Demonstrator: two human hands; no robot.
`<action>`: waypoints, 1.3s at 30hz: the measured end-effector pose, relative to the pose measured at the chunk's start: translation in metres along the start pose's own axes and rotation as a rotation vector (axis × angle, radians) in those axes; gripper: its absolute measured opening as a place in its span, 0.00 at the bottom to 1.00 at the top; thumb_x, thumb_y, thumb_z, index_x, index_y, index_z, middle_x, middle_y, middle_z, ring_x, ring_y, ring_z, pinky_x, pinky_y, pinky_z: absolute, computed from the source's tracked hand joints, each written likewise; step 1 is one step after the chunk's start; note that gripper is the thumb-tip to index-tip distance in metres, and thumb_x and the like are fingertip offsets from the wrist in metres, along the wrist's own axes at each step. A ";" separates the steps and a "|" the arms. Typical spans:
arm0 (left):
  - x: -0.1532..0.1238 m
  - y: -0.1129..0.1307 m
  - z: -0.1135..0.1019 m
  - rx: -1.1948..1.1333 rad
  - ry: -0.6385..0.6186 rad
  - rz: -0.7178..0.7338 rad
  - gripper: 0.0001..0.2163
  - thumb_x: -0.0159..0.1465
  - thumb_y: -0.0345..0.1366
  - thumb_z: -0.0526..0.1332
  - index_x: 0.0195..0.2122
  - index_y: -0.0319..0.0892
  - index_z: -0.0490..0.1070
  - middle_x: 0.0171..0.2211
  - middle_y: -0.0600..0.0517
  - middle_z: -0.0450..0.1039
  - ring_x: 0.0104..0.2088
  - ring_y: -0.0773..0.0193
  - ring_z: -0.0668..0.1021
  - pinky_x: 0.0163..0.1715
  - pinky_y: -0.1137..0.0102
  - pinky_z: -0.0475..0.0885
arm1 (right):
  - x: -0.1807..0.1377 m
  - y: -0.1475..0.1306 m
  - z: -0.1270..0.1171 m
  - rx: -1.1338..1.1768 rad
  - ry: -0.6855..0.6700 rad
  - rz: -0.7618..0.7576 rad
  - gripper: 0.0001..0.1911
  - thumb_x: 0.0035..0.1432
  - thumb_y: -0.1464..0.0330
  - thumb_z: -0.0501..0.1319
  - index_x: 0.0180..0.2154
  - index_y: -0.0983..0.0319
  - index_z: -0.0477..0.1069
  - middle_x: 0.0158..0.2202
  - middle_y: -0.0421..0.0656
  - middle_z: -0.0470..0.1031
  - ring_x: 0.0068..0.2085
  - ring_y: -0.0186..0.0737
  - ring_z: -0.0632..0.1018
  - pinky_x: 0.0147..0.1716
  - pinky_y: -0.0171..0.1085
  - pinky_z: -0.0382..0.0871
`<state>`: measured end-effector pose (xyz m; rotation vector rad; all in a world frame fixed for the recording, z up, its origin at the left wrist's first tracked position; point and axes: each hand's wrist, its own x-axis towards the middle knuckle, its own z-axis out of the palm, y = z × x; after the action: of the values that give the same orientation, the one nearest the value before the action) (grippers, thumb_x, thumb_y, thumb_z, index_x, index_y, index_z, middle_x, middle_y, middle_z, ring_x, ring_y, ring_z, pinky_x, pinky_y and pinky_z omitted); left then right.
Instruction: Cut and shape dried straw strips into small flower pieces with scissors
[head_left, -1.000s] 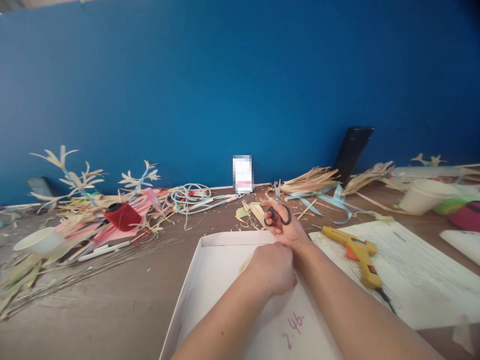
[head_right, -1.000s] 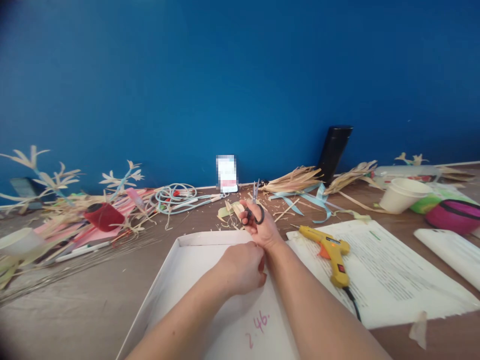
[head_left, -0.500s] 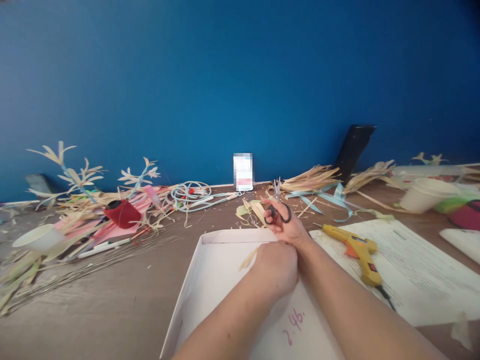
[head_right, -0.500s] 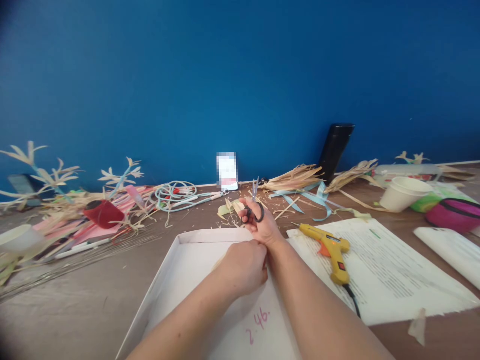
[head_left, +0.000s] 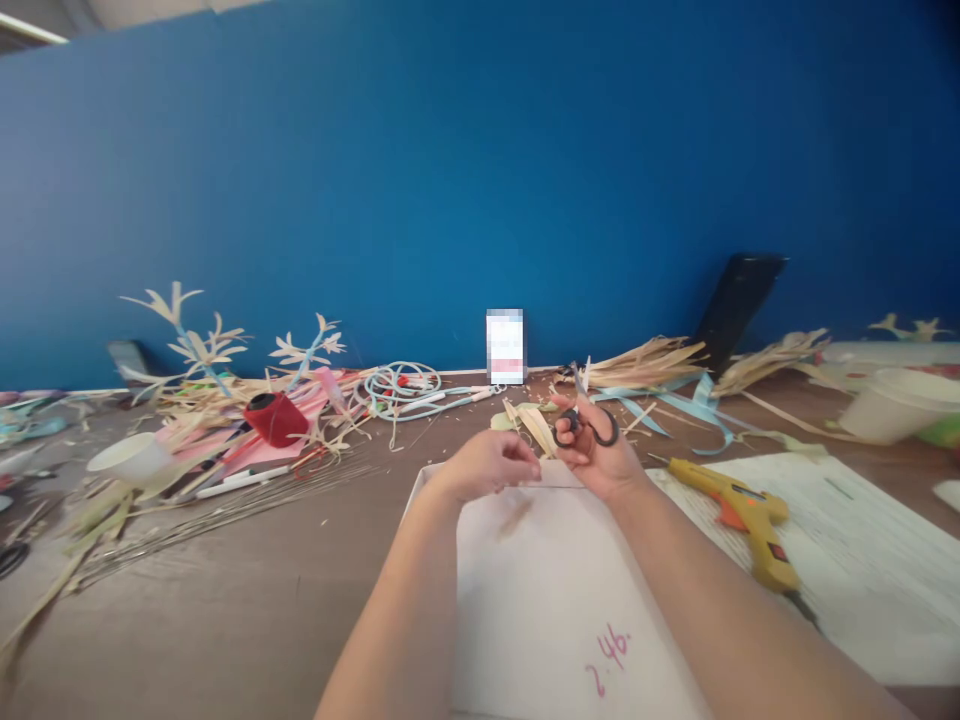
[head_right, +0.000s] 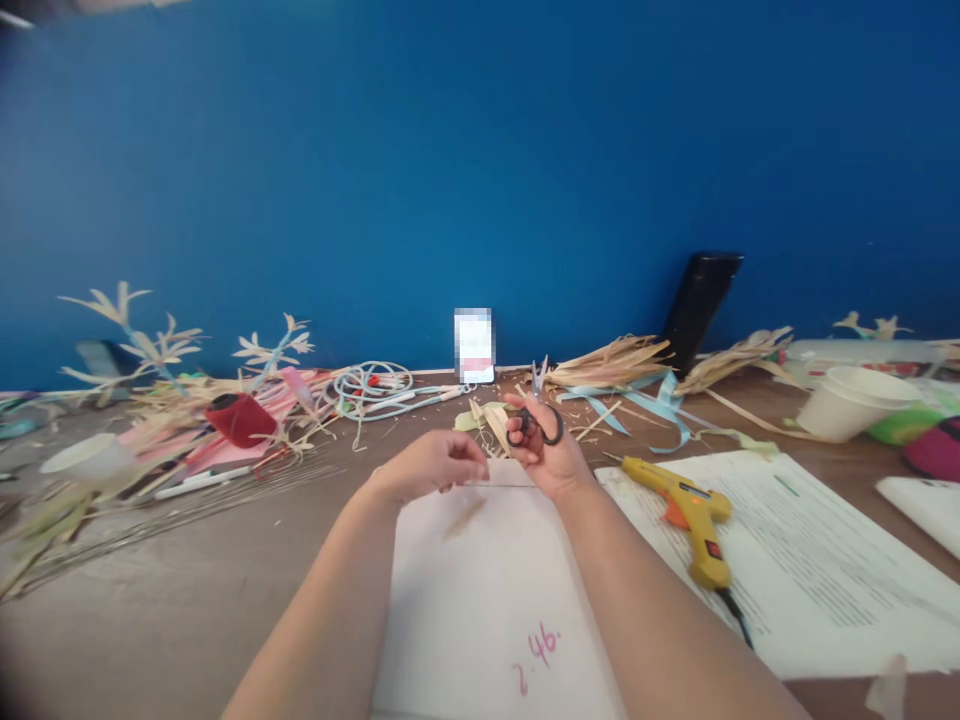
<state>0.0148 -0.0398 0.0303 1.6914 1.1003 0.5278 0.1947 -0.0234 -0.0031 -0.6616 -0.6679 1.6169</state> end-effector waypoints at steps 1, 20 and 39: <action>0.002 -0.005 -0.006 -0.197 0.048 0.020 0.07 0.52 0.35 0.61 0.31 0.38 0.70 0.29 0.50 0.74 0.21 0.74 0.69 0.19 0.79 0.61 | -0.001 0.001 0.001 -0.034 -0.006 -0.004 0.15 0.51 0.61 0.62 0.40 0.62 0.72 0.22 0.38 0.70 0.20 0.27 0.67 0.10 0.23 0.50; 0.015 -0.030 -0.016 -0.849 0.303 0.082 0.11 0.52 0.31 0.65 0.37 0.34 0.72 0.34 0.44 0.75 0.25 0.72 0.74 0.19 0.80 0.67 | -0.015 0.013 0.023 -0.872 -0.166 0.042 0.23 0.49 0.56 0.63 0.44 0.63 0.73 0.21 0.42 0.75 0.20 0.33 0.69 0.18 0.31 0.57; 0.017 -0.033 -0.016 -0.840 0.282 0.112 0.10 0.52 0.33 0.65 0.33 0.33 0.72 0.29 0.47 0.73 0.21 0.76 0.70 0.16 0.81 0.63 | -0.012 0.016 0.017 -0.944 -0.271 0.022 0.25 0.49 0.55 0.63 0.44 0.64 0.74 0.20 0.41 0.75 0.19 0.34 0.70 0.20 0.33 0.60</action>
<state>-0.0033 -0.0143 0.0039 0.9533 0.7971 1.1406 0.1732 -0.0384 -0.0033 -1.1202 -1.6657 1.3642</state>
